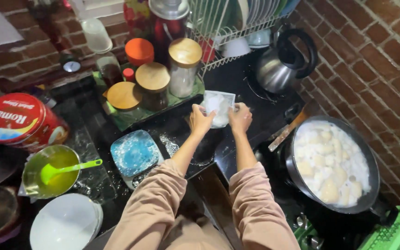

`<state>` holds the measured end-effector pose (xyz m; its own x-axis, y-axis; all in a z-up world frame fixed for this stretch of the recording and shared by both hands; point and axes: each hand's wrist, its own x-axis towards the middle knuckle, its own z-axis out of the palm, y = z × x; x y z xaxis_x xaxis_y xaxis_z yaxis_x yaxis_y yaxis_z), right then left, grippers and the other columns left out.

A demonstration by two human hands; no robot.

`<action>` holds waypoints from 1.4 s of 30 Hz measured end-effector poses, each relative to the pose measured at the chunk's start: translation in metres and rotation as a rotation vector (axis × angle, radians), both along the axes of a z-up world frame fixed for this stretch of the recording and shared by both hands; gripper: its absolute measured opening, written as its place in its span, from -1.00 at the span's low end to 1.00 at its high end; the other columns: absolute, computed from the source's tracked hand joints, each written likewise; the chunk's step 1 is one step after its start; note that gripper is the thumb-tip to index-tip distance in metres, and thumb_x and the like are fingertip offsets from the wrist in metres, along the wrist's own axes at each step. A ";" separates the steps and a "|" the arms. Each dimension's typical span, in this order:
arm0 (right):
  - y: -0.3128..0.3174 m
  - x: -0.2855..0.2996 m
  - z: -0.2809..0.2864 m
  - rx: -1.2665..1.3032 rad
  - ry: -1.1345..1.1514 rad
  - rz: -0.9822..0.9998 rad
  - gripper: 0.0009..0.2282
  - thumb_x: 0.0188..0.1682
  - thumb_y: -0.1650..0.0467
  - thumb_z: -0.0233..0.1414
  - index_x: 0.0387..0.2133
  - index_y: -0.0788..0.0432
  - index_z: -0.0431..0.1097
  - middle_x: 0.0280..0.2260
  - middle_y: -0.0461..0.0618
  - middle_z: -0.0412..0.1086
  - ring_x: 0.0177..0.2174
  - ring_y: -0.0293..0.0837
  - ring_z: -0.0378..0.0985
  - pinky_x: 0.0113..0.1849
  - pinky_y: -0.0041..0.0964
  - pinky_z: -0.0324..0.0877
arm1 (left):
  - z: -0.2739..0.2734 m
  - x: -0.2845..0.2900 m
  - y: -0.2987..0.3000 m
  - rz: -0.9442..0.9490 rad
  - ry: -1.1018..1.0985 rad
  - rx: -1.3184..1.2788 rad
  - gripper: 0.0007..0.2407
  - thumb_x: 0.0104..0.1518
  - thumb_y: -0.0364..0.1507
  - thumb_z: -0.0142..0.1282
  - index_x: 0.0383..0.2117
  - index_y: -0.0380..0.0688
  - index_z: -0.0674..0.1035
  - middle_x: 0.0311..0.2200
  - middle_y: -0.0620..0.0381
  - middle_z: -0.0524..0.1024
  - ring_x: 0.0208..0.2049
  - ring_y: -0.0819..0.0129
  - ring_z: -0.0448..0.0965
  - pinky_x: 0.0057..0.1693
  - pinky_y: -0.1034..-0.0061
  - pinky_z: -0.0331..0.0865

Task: Forming small dough balls by hand and dropping them into a pot of boiling water, then stirring and removing them with a strainer.

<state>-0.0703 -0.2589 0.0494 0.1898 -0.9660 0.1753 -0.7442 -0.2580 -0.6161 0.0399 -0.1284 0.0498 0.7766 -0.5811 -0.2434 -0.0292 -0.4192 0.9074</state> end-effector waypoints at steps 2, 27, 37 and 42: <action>-0.003 0.000 -0.007 0.009 -0.002 -0.001 -0.85 -0.17 0.27 0.20 -0.34 -0.08 0.57 -0.41 -0.03 0.58 -0.25 0.15 0.65 -0.17 0.02 0.47 | -0.005 0.002 -0.007 -0.006 0.028 0.004 -0.63 -0.03 -0.19 0.29 -0.18 0.08 0.39 -0.24 0.14 0.63 -0.06 0.08 0.64 0.03 0.22 0.47; 0.230 0.069 0.032 0.500 -0.626 0.100 -0.80 -0.18 0.48 0.24 -0.31 0.33 0.51 -0.38 0.30 0.55 -0.49 0.02 0.67 -0.47 -0.21 0.65 | 0.001 0.134 0.157 0.195 -0.140 -0.037 -0.79 -0.07 -0.47 0.12 -0.29 0.08 0.47 -0.32 0.12 0.65 -0.12 0.20 0.66 0.05 0.33 0.46; 0.254 0.041 0.055 0.542 -0.644 0.174 -0.77 -0.11 0.35 0.27 -0.27 0.26 0.55 -0.37 0.27 0.57 -0.43 0.01 0.69 -0.41 -0.23 0.66 | 0.003 0.124 0.175 0.080 -0.229 -0.043 -0.66 -0.09 -0.33 0.37 -0.22 0.08 0.46 -0.36 0.15 0.65 -0.19 0.19 0.68 -0.01 0.31 0.47; 0.218 -0.023 0.029 0.500 -0.688 0.084 -0.77 0.00 0.34 0.15 -0.18 0.26 0.50 -0.31 0.31 0.56 -0.36 0.08 0.68 -0.35 -0.14 0.64 | 0.009 0.103 0.178 0.108 -0.368 -0.143 -0.63 -0.02 -0.32 0.38 -0.16 -0.01 0.43 -0.31 -0.01 0.63 -0.23 0.03 0.65 -0.06 0.21 0.46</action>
